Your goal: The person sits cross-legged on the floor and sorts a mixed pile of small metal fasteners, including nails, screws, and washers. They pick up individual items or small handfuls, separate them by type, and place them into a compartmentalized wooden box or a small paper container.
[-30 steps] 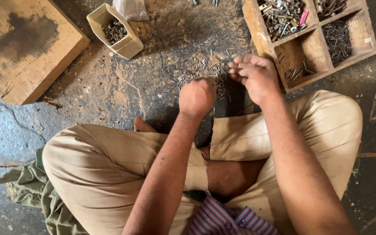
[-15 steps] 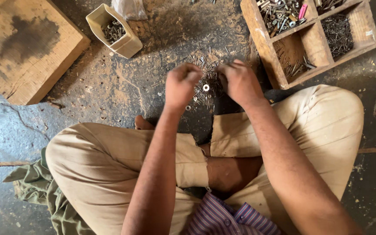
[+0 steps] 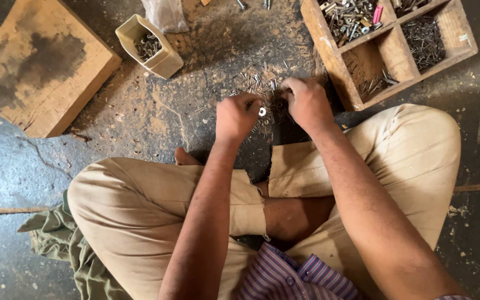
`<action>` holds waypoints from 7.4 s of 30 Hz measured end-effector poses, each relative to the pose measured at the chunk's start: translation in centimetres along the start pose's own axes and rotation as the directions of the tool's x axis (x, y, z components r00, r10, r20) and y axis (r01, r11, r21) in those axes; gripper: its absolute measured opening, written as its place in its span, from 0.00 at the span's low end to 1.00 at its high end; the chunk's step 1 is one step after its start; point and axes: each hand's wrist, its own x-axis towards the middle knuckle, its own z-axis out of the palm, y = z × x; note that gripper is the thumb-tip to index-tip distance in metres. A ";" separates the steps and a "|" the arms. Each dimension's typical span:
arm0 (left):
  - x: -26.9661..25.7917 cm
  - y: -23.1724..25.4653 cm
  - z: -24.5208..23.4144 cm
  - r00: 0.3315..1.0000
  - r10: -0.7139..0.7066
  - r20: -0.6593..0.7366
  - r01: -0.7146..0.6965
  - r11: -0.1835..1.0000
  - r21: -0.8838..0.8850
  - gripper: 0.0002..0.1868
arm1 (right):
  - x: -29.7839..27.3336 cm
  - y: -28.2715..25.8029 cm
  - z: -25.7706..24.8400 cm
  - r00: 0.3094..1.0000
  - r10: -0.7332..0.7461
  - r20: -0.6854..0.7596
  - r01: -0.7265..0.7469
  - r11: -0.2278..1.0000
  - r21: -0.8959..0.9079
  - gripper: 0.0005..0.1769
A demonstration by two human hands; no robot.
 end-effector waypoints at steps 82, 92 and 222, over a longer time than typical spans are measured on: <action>-1.4 -2.4 -3.0 0.923 -0.261 0.282 0.381 0.532 -0.756 0.16 | -1.4 0.6 -2.1 0.887 0.147 0.438 -0.461 0.203 0.864 0.13; -1.9 -1.4 -1.2 0.997 0.073 -0.028 -0.069 0.990 0.120 0.10 | 0.6 -3.5 0.6 0.970 0.142 0.198 -0.198 0.932 0.303 0.11; -3.9 -2.2 -2.5 0.993 0.099 0.065 -0.112 0.966 0.234 0.06 | -3.5 -1.8 -12.3 0.895 0.281 0.346 -0.304 -0.185 0.935 0.04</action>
